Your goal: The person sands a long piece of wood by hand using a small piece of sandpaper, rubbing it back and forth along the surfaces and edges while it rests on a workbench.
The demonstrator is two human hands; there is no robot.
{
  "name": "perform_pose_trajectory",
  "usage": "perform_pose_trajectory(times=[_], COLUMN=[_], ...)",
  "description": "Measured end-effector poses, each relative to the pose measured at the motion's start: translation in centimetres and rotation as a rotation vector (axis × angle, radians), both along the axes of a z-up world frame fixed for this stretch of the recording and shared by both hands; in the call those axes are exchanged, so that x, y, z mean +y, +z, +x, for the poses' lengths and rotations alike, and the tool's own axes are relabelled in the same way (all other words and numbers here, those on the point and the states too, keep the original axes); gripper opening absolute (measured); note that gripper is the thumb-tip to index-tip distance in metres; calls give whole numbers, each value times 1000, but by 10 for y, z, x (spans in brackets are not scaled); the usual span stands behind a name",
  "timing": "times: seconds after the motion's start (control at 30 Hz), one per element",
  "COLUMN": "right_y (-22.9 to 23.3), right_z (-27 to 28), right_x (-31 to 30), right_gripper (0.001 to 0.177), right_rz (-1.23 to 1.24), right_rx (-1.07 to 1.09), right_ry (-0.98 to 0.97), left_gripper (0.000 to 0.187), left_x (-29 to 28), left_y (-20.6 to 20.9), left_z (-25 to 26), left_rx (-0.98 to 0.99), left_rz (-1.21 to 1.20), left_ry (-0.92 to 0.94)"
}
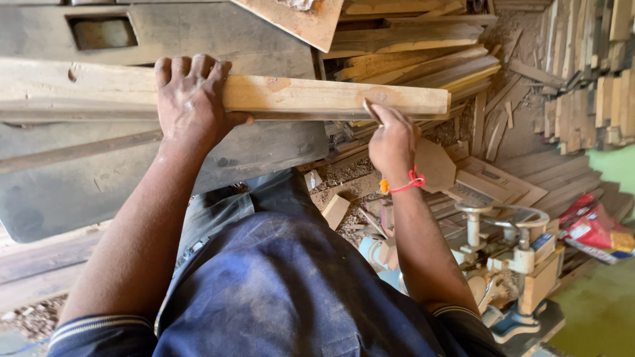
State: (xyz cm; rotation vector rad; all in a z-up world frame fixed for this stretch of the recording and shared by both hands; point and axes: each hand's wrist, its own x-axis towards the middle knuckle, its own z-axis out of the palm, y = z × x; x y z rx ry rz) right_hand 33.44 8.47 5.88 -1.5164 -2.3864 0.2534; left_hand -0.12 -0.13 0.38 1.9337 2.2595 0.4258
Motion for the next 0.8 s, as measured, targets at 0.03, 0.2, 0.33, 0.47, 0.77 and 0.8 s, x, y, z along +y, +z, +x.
perform_pose_trajectory(times=[0.03,0.2,0.33,0.47,0.77,0.8], right_y=[6,0,-32,-42,-69,-71], right_z=[-4,-15,8,28,103,108], right_x=[-7,-46,-70,-83,-36,-30], right_gripper=[37,35,31,39,27,26], right_rz=[-69,-860,-1030,-1063,-223,-251], right_rx=[42,305,1232,1399,527,540], right_ry=[32,-316,-243,-295,-486,-513], left_gripper=[95,98,96,97,91,91], left_x=[2,8,5,8,2,3], left_y=[3,11,9,7,9,11], left_z=[0,2,3,3,4,4], left_rx=[0,8,2,19,-2,-6], left_rz=[-31,-165,-103,-69,-30,-44], left_ry=[2,12,11,4,7,11])
